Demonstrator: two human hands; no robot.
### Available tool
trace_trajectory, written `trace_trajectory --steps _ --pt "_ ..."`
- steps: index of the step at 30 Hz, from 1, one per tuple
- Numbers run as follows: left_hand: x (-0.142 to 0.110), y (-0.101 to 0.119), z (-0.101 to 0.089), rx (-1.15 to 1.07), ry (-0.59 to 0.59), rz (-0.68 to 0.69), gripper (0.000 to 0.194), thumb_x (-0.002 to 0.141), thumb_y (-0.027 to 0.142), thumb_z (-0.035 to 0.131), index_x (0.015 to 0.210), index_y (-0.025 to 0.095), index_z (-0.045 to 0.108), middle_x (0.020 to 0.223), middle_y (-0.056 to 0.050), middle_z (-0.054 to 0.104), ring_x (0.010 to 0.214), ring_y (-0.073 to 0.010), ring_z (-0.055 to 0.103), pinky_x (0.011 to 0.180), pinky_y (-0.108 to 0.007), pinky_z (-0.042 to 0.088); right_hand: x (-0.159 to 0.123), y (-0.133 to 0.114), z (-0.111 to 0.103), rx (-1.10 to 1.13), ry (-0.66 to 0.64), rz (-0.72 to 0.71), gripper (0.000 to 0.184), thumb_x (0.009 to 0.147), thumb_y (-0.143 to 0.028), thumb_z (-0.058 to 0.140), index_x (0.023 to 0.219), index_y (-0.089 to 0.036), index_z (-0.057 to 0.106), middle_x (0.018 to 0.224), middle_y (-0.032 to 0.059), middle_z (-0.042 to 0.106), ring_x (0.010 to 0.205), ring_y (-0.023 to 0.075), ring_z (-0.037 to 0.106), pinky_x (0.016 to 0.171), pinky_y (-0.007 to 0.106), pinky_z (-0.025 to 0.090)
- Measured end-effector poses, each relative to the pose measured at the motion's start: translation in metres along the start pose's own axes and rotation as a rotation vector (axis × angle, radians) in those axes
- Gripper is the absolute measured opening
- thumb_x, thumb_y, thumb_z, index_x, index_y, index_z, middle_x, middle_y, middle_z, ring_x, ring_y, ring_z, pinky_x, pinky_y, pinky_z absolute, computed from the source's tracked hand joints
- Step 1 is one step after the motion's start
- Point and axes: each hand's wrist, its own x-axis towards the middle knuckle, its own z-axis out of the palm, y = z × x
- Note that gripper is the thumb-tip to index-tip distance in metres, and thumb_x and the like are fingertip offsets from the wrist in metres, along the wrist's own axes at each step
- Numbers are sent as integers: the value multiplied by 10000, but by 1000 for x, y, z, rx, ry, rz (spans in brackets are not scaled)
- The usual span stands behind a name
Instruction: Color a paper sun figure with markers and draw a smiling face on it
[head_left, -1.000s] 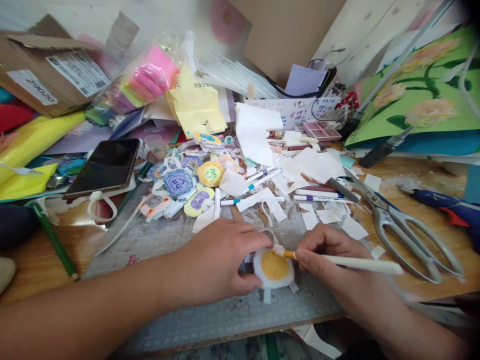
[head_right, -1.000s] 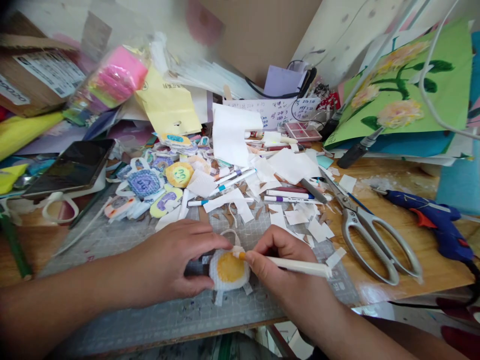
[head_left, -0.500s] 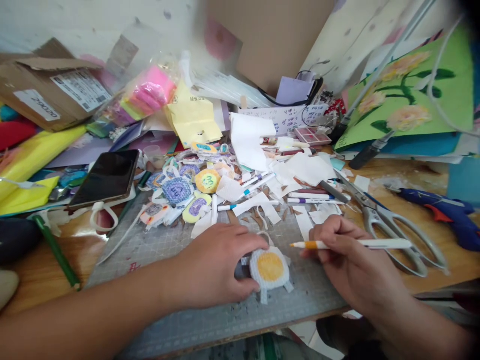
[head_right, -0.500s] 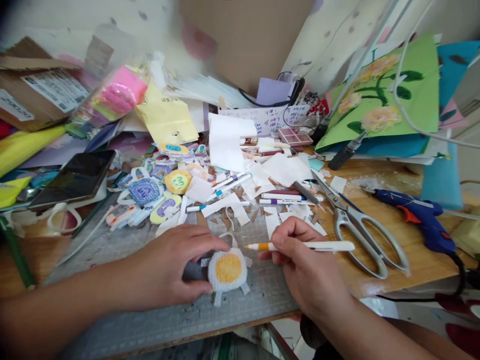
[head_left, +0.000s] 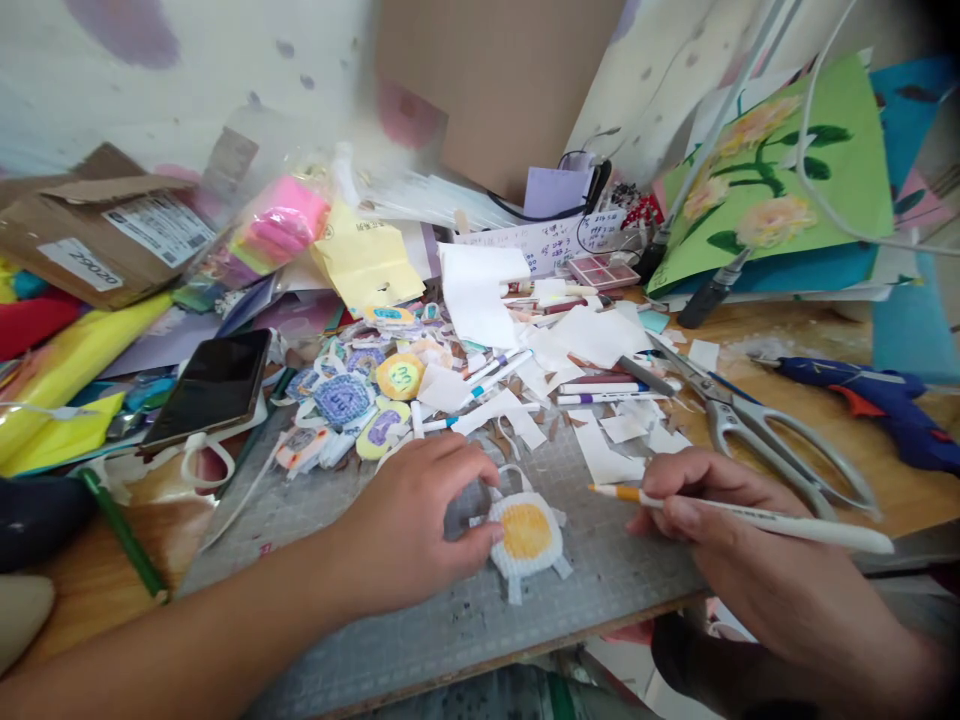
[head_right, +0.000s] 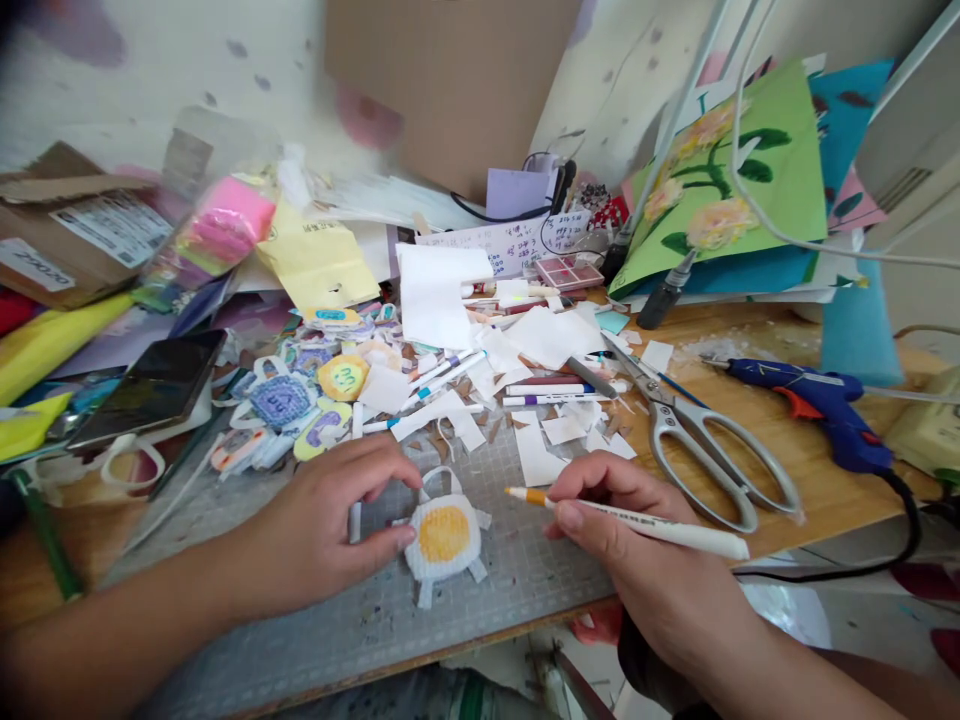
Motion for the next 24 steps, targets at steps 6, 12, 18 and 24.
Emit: trace_trajectory --steps 6,12,18,24 --pt "-6 4 1 -146 -42 -29 351 755 251 576 1092 237 479 796 5 491 710 -167 478 645 -292 386 -3 -5 7 -179 -107 -117 262 754 -462 682 667 -232 591 579 -22 503 518 133 425 432 232 354" --pt "-6 -2 4 -739 2 -56 188 818 160 385 996 219 366 701 50 356 597 -118 342 559 -247 335 3 -18 19 -164 -214 -211 135 742 -383 719 829 -298 662 723 6 662 653 184 599 501 239 449" --pt "-5 2 4 -834 -27 -58 325 745 105 441 1025 228 330 739 46 389 644 -120 359 602 -255 334 8 -28 51 -74 -317 -201 112 750 -346 713 853 -300 708 760 -7 694 670 154 611 580 213 482" --pt "-7 3 5 -795 -48 -7 408 687 48 461 1023 239 329 740 50 401 633 -115 366 575 -239 328 13 -22 69 -71 -247 -179 72 733 -284 711 762 -236 666 676 -14 633 583 124 509 508 192 417"
